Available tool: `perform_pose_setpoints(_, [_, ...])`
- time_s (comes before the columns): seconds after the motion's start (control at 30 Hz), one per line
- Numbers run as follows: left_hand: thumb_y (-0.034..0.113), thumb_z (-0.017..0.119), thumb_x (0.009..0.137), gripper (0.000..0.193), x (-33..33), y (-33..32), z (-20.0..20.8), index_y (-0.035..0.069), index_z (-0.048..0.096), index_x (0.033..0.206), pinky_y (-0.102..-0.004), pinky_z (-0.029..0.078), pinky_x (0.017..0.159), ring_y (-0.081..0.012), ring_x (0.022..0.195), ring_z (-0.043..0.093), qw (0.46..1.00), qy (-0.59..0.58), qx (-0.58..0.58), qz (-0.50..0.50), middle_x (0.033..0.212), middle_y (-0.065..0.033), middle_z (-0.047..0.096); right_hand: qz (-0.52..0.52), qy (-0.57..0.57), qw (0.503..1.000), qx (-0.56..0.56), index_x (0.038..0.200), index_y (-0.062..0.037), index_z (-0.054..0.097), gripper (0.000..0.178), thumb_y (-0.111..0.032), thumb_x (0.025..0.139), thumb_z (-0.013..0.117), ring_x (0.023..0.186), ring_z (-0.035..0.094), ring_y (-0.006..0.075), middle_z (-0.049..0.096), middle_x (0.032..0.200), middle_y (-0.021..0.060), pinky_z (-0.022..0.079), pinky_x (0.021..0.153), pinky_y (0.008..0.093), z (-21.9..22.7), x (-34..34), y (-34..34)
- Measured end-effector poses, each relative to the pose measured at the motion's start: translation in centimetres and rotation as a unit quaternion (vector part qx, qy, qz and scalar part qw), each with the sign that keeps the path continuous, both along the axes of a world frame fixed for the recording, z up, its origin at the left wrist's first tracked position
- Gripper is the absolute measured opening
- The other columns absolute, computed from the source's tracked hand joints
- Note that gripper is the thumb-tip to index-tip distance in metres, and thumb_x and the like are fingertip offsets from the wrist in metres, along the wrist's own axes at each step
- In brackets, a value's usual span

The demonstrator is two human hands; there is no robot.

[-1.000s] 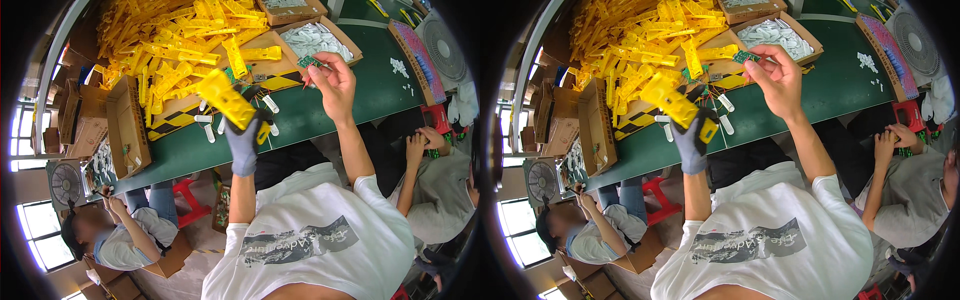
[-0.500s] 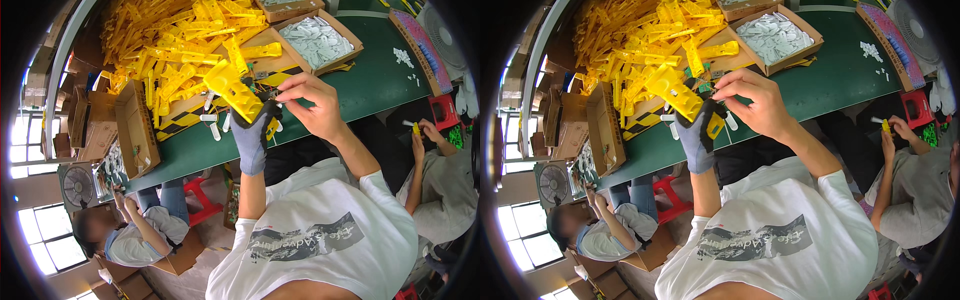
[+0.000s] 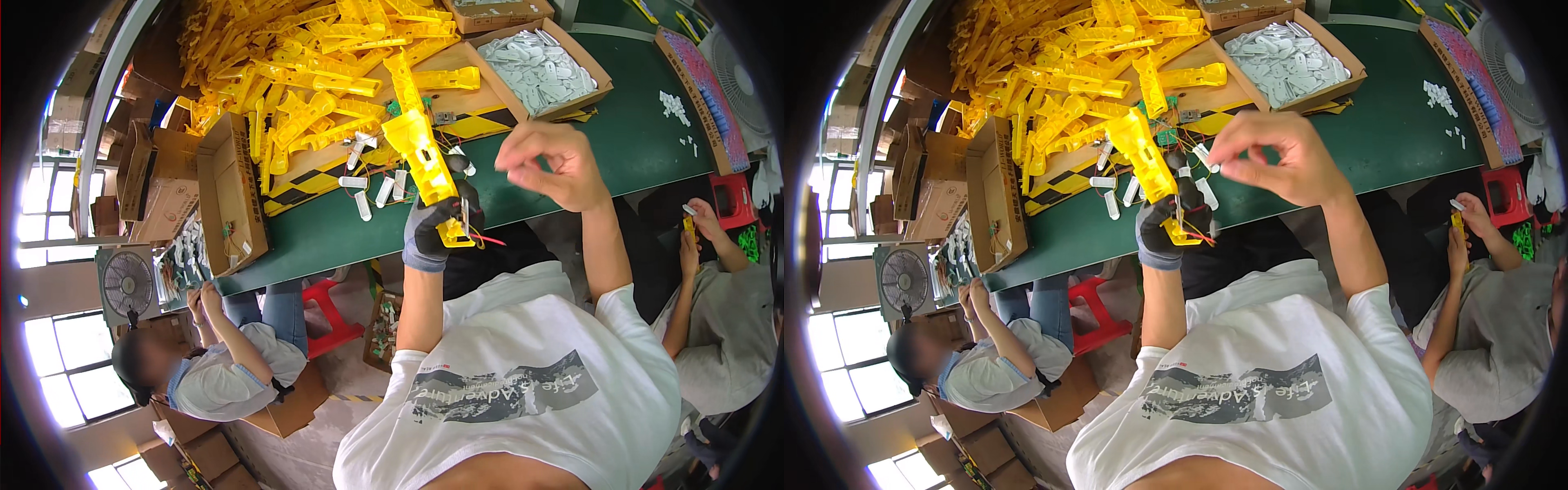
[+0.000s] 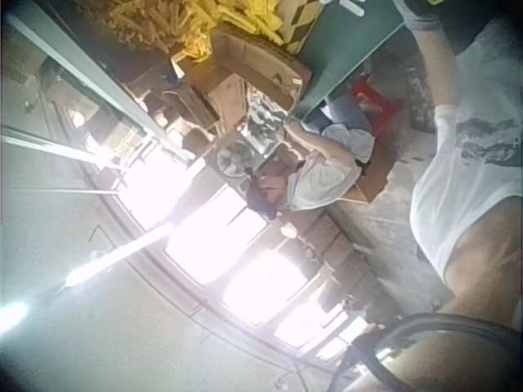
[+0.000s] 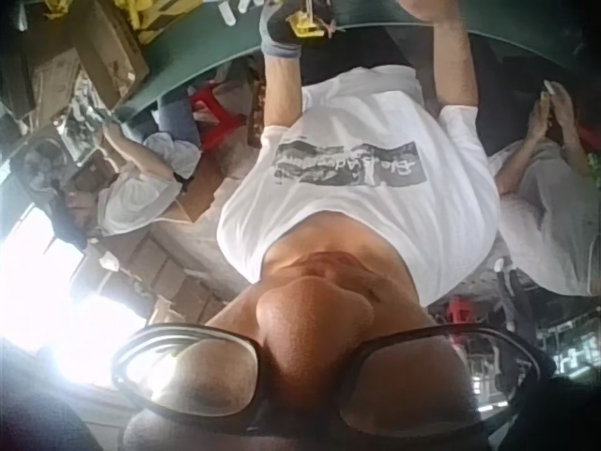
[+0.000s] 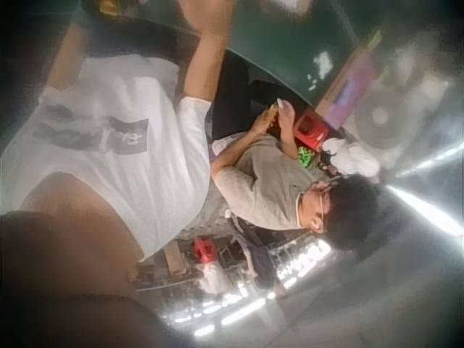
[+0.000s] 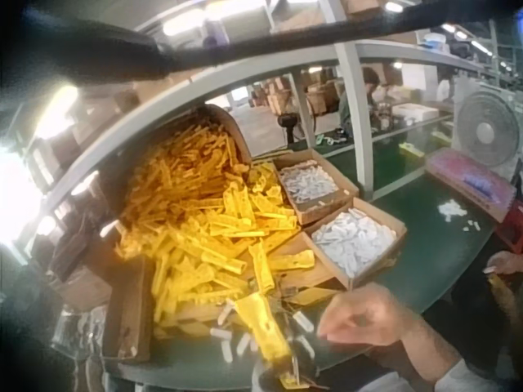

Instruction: The person assembles electronic circuit boards into yellow plastic housings by hand, connecting wires and white plastic components.

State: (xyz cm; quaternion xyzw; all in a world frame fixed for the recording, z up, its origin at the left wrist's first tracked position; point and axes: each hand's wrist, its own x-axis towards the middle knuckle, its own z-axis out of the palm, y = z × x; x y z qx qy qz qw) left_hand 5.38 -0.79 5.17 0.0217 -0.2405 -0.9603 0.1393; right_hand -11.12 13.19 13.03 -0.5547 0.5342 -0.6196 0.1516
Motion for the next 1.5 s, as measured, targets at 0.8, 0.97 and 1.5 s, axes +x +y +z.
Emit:
perform_pose_setpoints(0.8, [0.008, 0.064, 0.081, 0.036, 1.8, 0.9, -1.4, 0.003, 0.051, 0.115, -0.0266, 0.053, 0.061, -0.0145, 0.072, 0.062, 0.965, -0.226, -0.064, 0.115, 0.091, -0.0065, 0.061, 0.016, -0.107, 0.994, 0.003, 0.076, -0.0061, 0.065, 0.014, -0.011, 0.071, 0.077, 0.058, 0.052, 0.0041, 0.065, 0.076, 0.0020, 0.034, 0.046, 0.0181, -6.1, 4.5, -2.3])
perform_pose_setpoints(0.97, [0.001, 0.064, 0.075, 0.043, 2.4, 1.7, 0.3, 0.001, 0.050, 0.116, -0.0273, 0.052, 0.063, -0.0150, 0.072, 0.061, 0.914, -0.214, -0.259, 0.226, 0.092, -0.0064, 0.062, -0.053, -0.259, 0.960, 0.095, 0.076, -0.0016, 0.064, 0.014, -0.013, 0.078, 0.072, 0.058, 0.052, 0.0024, 0.064, 0.073, 0.0014, 0.037, 0.049, 0.0161, -7.4, 5.5, -2.7])
perform_pose_setpoints(1.5, [-0.001, 0.073, 0.071, 0.049, 2.7, 2.6, -0.4, 0.001, 0.051, 0.115, -0.0239, 0.047, 0.071, -0.0099, 0.081, 0.055, 0.863, -0.246, -0.311, 0.314, 0.095, -0.0030, 0.058, 0.015, -0.287, 0.947, 0.144, 0.099, 0.0051, 0.065, 0.019, -0.004, 0.083, 0.065, 0.077, 0.062, 0.0094, 0.066, 0.087, 0.0084, 0.052, 0.070, 0.0219, -7.0, 5.5, -1.4])
